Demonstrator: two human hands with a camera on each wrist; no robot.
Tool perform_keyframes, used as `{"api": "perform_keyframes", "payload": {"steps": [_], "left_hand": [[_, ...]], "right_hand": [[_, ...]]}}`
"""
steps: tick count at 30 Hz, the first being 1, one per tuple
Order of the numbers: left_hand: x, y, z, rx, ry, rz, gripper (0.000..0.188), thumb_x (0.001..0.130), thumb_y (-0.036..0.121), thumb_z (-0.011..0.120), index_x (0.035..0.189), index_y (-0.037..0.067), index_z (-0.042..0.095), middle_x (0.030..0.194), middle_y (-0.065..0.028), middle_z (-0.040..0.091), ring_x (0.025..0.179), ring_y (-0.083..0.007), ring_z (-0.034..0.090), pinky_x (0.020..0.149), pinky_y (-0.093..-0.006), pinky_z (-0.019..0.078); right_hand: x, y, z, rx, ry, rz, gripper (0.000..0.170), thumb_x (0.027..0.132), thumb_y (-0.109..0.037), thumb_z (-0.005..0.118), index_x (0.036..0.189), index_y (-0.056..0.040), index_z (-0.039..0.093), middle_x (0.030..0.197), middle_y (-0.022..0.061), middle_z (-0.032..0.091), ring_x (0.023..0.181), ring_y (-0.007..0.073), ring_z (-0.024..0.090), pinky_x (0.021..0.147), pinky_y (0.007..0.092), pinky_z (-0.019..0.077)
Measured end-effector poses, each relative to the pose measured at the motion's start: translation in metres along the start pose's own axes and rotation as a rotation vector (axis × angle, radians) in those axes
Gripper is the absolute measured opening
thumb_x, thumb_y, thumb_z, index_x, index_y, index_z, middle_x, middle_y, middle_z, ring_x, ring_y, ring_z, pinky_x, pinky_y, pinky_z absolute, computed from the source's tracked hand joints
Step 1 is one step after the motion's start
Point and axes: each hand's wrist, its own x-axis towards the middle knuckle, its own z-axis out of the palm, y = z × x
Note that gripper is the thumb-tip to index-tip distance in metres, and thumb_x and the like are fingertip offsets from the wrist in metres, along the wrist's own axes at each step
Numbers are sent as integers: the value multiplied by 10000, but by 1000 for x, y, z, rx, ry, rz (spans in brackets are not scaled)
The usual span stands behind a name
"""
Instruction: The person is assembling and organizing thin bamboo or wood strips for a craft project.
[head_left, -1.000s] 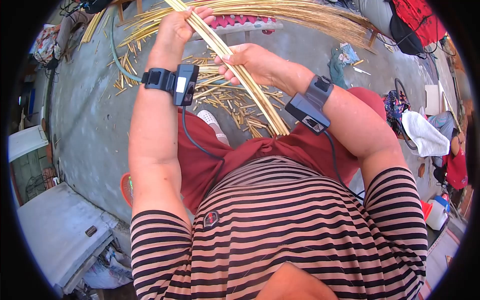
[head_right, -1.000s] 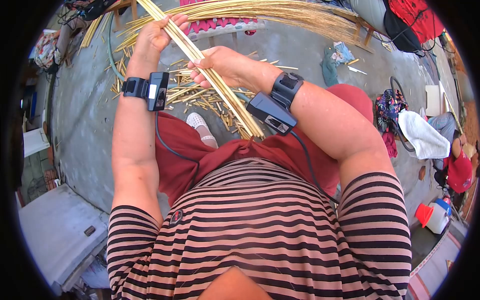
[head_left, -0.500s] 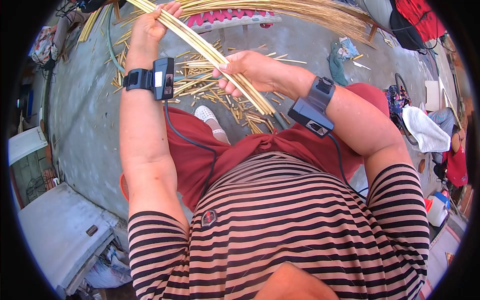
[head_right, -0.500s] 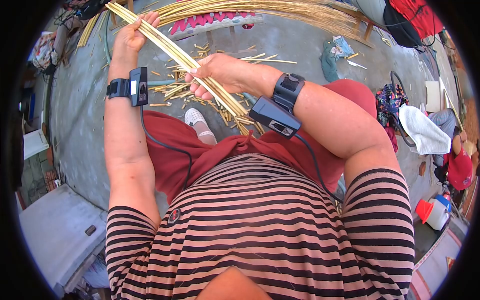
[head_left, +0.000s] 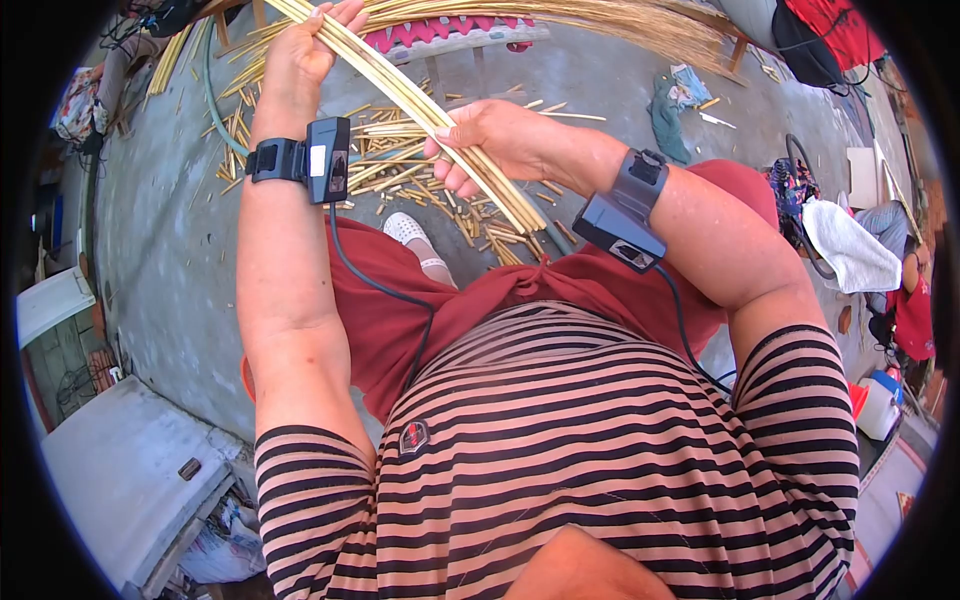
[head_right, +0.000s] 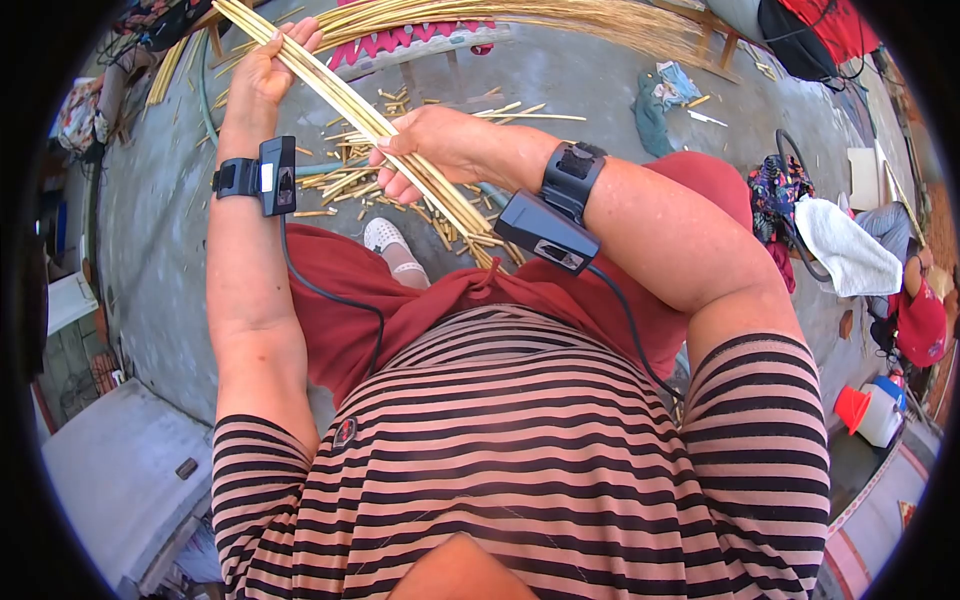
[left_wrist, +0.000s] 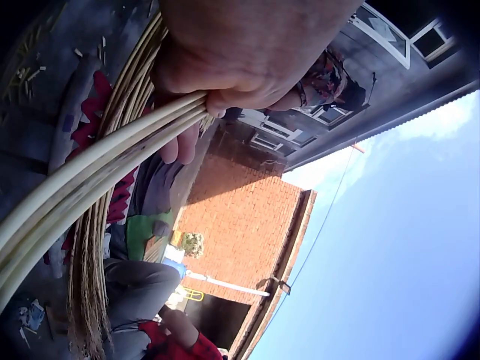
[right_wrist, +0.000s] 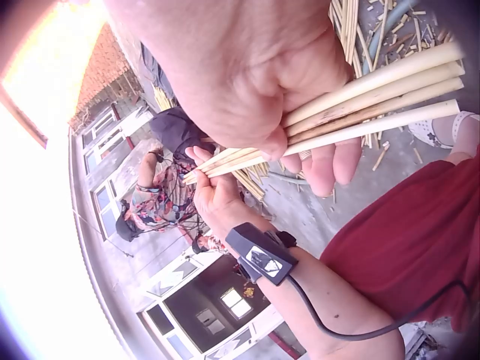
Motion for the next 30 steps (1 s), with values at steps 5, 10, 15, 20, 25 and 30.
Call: {"api": "perform_keyframes", "payload": {"steps": [5, 10, 15, 20, 25, 30], "left_hand": [[-3, -1, 4, -3, -30, 10, 302, 984, 53, 316, 1239, -107, 290, 1273, -355, 413, 1180, -475, 461, 1002, -566, 424], [-5, -3, 9, -52, -62, 20, 303, 984, 55, 317, 1246, -94, 284, 1300, -354, 386, 1211, -481, 426, 1031, -582, 384], [-11, -11, 20, -143, -118, 23, 291, 982, 57, 337, 1231, -86, 298, 1313, -354, 374, 1222, -480, 414, 1037, -582, 378], [-35, -18, 50, -180, -100, 66, 294, 983, 109, 380, 1198, -88, 337, 1303, -360, 383, 1222, -478, 416, 1036, -581, 382], [-79, -34, 93, -178, -69, -68, 232, 969, 135, 433, 1105, -53, 427, 1084, -272, 560, 1060, -413, 564, 908, -591, 480], [-77, -14, 94, -244, 75, 22, 127, 955, 73, 443, 1016, -38, 447, 1121, -263, 560, 1087, -394, 563, 973, -596, 432]], "right_hand": [[-2, 0, -1, -13, 21, 0, 234, 987, -175, 401, 1027, 0, 551, 825, 99, 633, 673, 151, 641, 611, 288, 563], [-3, 0, -1, -18, 39, -7, 225, 986, -169, 402, 1024, -2, 549, 825, 104, 634, 670, 152, 642, 608, 288, 566], [0, -4, -2, 9, 46, -8, 219, 986, -172, 403, 1025, -5, 540, 815, 103, 629, 666, 151, 639, 605, 287, 565], [2, -15, -4, -13, 75, -68, 175, 973, -165, 449, 987, -14, 537, 785, 82, 618, 634, 136, 618, 570, 264, 542], [7, -20, -6, -38, 103, -120, 136, 961, -143, 471, 939, -27, 539, 753, 59, 614, 610, 114, 602, 547, 248, 524], [0, -25, 1, -5, 12, -240, 434, 986, -379, 372, 1153, -2, 505, 969, 145, 615, 785, 191, 647, 636, 286, 548]]}}
